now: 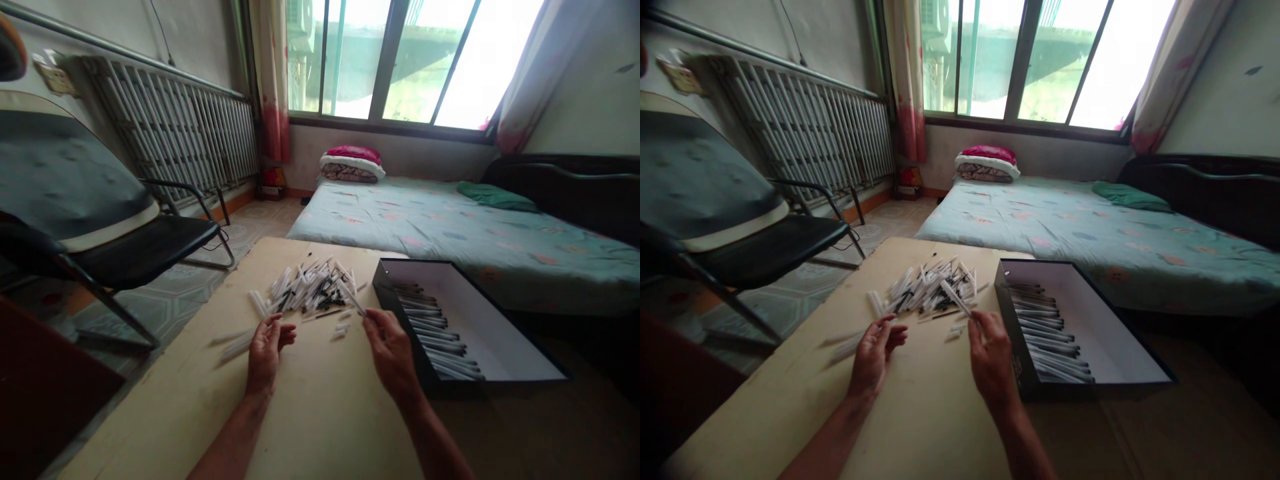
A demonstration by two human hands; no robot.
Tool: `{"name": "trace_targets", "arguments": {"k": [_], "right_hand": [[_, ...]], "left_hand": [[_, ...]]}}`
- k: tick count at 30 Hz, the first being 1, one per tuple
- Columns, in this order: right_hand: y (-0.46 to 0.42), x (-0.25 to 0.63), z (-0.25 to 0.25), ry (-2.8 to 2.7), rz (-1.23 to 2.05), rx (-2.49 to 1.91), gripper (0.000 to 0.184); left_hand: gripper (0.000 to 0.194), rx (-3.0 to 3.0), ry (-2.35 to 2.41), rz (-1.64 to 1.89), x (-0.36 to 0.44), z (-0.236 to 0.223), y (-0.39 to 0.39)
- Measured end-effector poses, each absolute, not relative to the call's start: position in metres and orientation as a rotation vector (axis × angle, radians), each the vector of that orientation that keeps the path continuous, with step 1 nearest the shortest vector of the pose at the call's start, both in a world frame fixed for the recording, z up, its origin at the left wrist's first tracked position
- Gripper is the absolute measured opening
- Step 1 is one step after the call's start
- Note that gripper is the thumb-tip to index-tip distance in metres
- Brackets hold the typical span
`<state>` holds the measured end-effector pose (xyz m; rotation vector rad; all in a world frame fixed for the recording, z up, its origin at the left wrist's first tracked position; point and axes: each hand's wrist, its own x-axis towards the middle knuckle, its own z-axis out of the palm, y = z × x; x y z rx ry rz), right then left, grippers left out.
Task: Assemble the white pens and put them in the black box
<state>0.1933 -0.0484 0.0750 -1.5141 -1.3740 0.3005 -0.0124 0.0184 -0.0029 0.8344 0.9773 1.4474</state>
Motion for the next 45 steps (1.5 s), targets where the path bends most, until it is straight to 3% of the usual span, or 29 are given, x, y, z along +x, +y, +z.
{"name": "trace_targets", "arguments": {"k": [6,13,23,28,32,37,41,45], "right_hand": [[-0.035,0.316,0.102,-1.520,-0.387,-1.956,0.020],[-0.028,0.377,0.102,-2.058,-0.295,-2.498,0.022],[-0.016,0.378,0.066,-2.081,-0.146,-2.431,0.023],[-0.015,0.379,0.076,-1.971,-0.308,-2.324,0.024],[-0.024,0.346,0.100,-1.746,-0.499,-1.977,0.021],[-0.046,0.255,0.111,-1.695,-0.251,-1.650,0.022],[-0.042,0.197,0.071,-1.821,0.162,-1.598,0.019],[-0.015,0.172,0.024,-1.802,0.261,-1.665,0.016]], "left_hand": [[0.037,0.863,0.992,1.434,-0.011,-0.003,0.018],[0.040,0.874,1.005,1.435,-0.011,-0.002,0.018],[0.037,0.884,1.005,1.431,-0.011,-0.002,0.018],[0.038,0.877,1.009,1.433,-0.011,-0.001,0.018],[0.039,0.872,1.032,1.441,-0.010,0.000,0.017],[0.031,0.977,1.120,1.545,-0.009,0.005,0.011],[0.027,1.016,1.186,1.621,-0.012,0.004,0.010],[0.025,0.969,1.244,1.658,-0.017,-0.001,0.014]]}}
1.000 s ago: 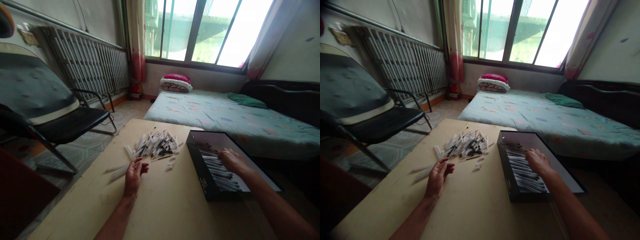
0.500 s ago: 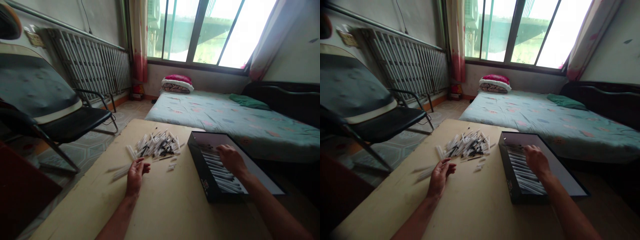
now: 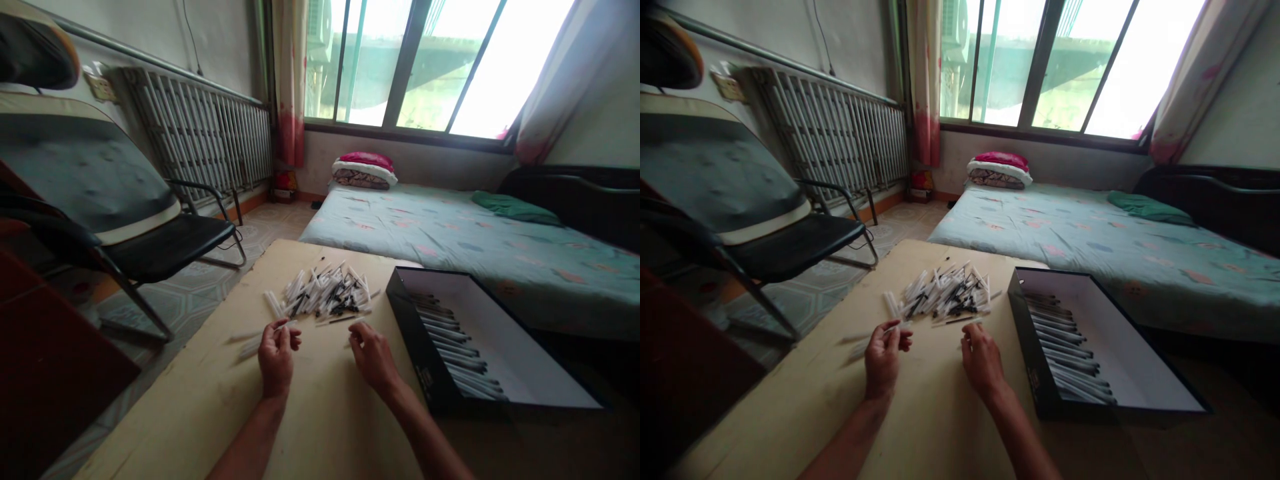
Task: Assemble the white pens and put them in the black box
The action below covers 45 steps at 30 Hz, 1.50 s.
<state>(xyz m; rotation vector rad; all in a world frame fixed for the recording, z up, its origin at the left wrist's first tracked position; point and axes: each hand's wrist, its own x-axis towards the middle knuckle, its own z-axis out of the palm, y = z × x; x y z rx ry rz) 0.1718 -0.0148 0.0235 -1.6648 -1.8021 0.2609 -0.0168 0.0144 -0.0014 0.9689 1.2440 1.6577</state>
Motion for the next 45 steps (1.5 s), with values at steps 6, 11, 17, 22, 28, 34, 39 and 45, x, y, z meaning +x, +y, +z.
{"name": "trace_targets", "arguments": {"k": [6,11,17,22,28,34,39,45], "right_hand": [[0.029,0.145,0.020,-1.854,0.047,-1.692,0.027],[0.057,0.120,0.030,-2.103,-0.062,-1.618,0.036],[0.069,0.104,0.026,-2.197,-0.081,-1.589,0.033],[0.056,0.111,0.023,-2.185,-0.097,-1.617,0.029],[0.021,0.135,0.012,-2.055,-0.057,-1.565,0.032],[-0.018,0.144,0.003,-1.616,0.050,-1.371,0.024],[-0.045,0.134,0.007,-1.539,0.104,-1.262,0.020],[-0.058,0.122,0.006,-1.677,0.253,-1.167,0.022]], "left_hand": [[0.026,0.929,1.261,1.656,-0.017,-0.004,0.017],[0.027,0.925,1.282,1.656,-0.017,-0.002,0.017],[0.027,0.952,1.286,1.658,-0.018,-0.005,0.016],[0.027,0.952,1.294,1.659,-0.018,-0.004,0.016],[0.025,0.992,1.232,1.605,-0.014,0.001,0.013],[0.032,1.126,1.026,1.286,-0.004,0.002,0.010],[0.043,1.169,0.964,1.087,-0.003,0.002,0.010],[0.039,1.149,0.890,1.145,-0.006,0.003,0.011]]}}
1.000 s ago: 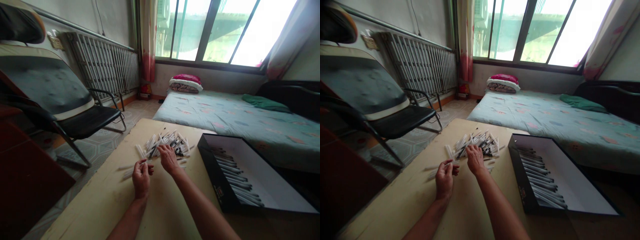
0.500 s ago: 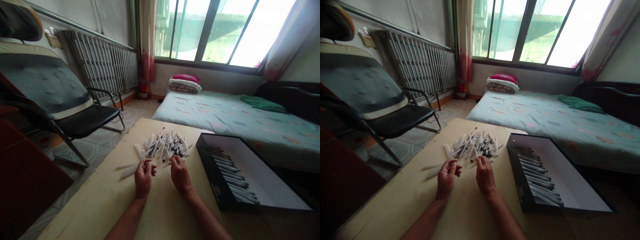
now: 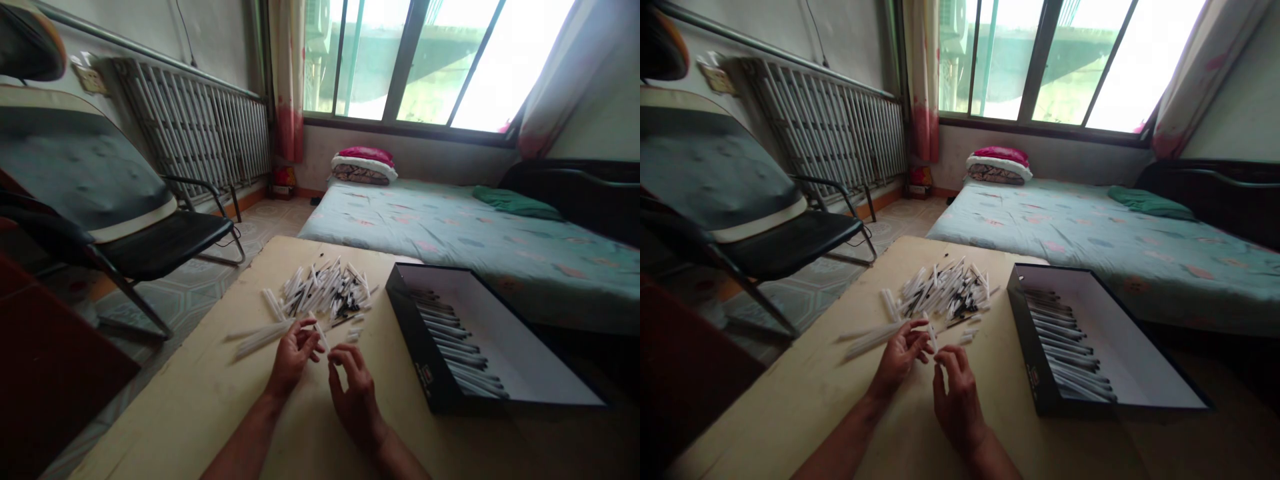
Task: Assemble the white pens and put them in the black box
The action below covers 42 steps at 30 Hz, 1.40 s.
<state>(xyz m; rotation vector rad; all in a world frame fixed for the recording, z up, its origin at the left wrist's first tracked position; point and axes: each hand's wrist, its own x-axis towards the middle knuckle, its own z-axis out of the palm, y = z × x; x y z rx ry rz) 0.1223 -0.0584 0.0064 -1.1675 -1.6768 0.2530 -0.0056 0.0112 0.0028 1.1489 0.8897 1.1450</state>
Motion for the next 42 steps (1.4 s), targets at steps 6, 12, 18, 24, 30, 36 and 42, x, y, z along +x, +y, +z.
{"name": "trace_targets", "arguments": {"k": [6,12,18,24,30,36,42], "right_hand": [[-0.043,0.131,0.012,-1.782,0.281,-1.264,0.015],[0.002,0.148,0.017,-1.903,-0.023,-1.779,0.019],[0.020,0.147,0.024,-2.161,-0.221,-1.976,0.019],[0.019,0.145,0.030,-2.376,-0.216,-1.828,0.016],[0.020,0.154,0.030,-2.490,-0.206,-1.705,0.015],[0.021,0.169,0.033,-2.281,-0.183,-1.799,0.017],[-0.003,0.164,0.040,-1.398,0.309,-1.429,0.007]], "left_hand": [[0.030,1.043,0.927,1.205,-0.007,0.002,0.013],[0.048,0.889,0.887,1.261,-0.008,0.000,0.015],[0.036,0.846,0.891,1.243,-0.011,0.000,0.016],[0.021,0.866,0.868,1.297,-0.013,0.000,0.014],[0.017,0.804,0.804,1.290,-0.012,0.005,0.012],[0.019,0.658,0.775,1.285,-0.013,0.012,0.013],[0.018,0.494,0.700,1.251,-0.014,0.012,0.011]]}}
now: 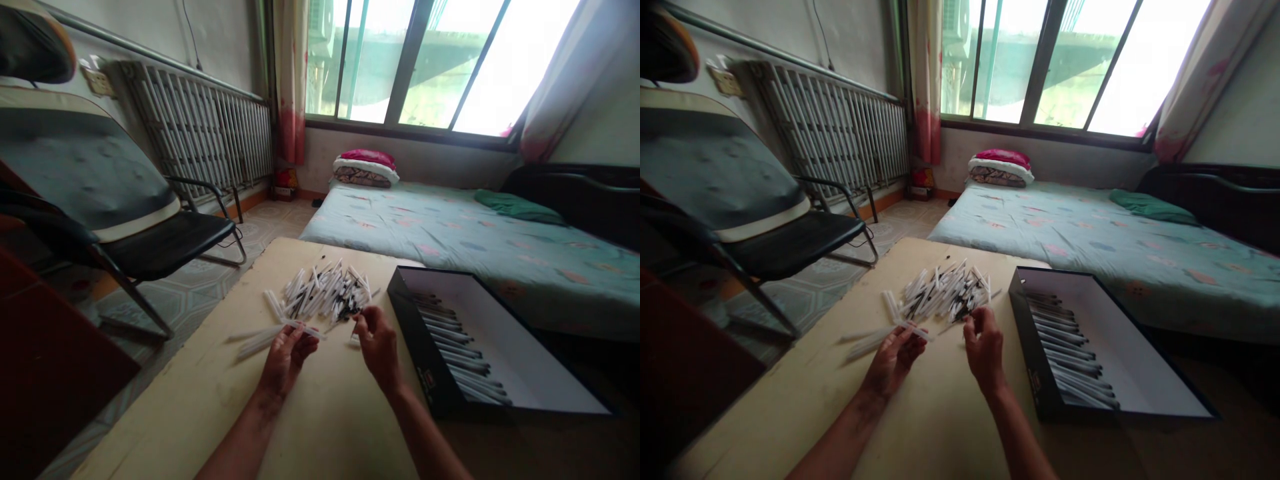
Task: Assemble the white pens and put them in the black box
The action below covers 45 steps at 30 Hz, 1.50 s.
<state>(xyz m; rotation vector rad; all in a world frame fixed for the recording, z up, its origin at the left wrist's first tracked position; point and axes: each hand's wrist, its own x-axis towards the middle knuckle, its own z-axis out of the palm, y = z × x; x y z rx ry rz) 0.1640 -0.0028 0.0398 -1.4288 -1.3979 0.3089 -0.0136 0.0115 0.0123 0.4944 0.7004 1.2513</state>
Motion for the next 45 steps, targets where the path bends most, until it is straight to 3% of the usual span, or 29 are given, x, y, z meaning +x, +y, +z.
{"name": "trace_targets", "arguments": {"k": [3,6,19,30,38,45], "right_hand": [[-0.023,0.146,0.046,-1.114,0.458,-1.204,0.015],[-0.041,0.126,0.053,-1.024,0.482,-1.093,0.009],[-0.045,0.105,0.045,-1.107,0.489,-1.002,0.007],[-0.041,0.105,0.042,-1.421,0.320,-1.233,0.017],[-0.030,0.165,0.012,-1.154,0.166,-1.554,0.015],[-0.026,0.140,0.010,-1.611,0.262,-1.576,0.015]], "left_hand": [[0.013,0.427,0.689,1.243,-0.015,0.010,0.012],[0.007,0.378,0.685,1.247,-0.017,0.007,0.014],[0.005,0.350,0.665,1.238,-0.017,0.009,0.013],[0.010,0.251,0.587,1.225,-0.019,0.010,0.015],[0.027,0.055,0.511,1.283,-0.032,0.014,0.023],[0.028,0.087,0.341,1.340,-0.045,0.018,0.025]]}}
